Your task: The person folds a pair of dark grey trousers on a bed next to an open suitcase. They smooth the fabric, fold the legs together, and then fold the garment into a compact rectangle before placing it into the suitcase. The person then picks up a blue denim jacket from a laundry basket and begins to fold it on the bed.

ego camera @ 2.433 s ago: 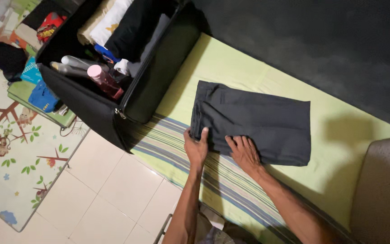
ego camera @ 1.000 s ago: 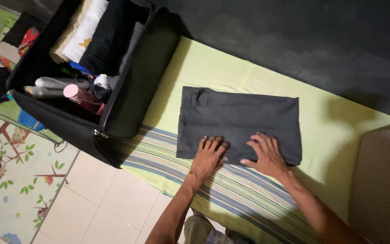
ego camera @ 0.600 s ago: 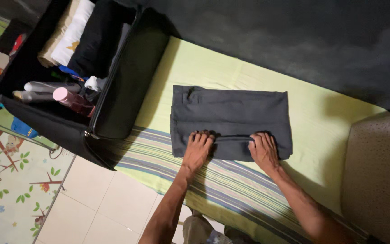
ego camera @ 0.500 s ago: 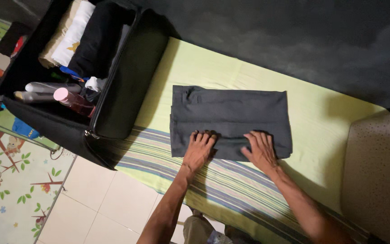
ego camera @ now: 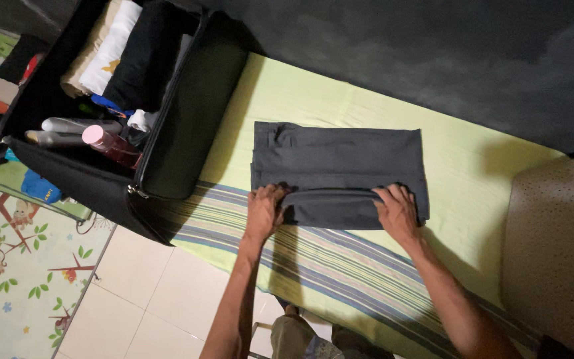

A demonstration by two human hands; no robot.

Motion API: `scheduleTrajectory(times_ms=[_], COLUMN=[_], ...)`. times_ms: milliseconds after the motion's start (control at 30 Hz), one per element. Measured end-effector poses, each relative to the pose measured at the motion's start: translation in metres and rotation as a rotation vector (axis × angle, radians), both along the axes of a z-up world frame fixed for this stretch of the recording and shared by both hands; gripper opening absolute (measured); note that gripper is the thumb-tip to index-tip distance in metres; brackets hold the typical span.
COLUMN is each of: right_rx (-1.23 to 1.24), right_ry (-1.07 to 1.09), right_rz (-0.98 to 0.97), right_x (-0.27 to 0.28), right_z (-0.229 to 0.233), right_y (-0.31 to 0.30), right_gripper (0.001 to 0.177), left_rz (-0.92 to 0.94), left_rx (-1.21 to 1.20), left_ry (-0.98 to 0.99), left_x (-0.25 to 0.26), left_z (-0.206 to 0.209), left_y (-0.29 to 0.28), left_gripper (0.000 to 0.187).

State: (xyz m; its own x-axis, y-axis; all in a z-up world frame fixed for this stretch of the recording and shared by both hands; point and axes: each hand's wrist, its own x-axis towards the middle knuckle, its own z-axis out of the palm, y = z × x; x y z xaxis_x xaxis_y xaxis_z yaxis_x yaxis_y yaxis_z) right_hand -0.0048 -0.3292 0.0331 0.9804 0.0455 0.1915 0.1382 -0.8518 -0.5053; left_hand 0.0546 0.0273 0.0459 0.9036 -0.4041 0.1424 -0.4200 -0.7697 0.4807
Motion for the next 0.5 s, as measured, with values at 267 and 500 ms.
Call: scheduleTrajectory(times_ms=[267,500], right_rx=[-0.044,0.053], right_ry=[0.157,-0.005], right_rz=[-0.065,-0.093], right_x=[0.013,0.010], right_z=[-0.006,0.000], right_y=[-0.008,-0.002], right_gripper=[0.025,0.026], left_rz=[0.144,0.210], left_rx=[0.040,-0.116], left_ry=[0.024,-0.254], left_x=[0.020,0.014], left_z=[0.020,0.049], left_y=[0.016,-0.003], left_gripper=[0.048,0.053])
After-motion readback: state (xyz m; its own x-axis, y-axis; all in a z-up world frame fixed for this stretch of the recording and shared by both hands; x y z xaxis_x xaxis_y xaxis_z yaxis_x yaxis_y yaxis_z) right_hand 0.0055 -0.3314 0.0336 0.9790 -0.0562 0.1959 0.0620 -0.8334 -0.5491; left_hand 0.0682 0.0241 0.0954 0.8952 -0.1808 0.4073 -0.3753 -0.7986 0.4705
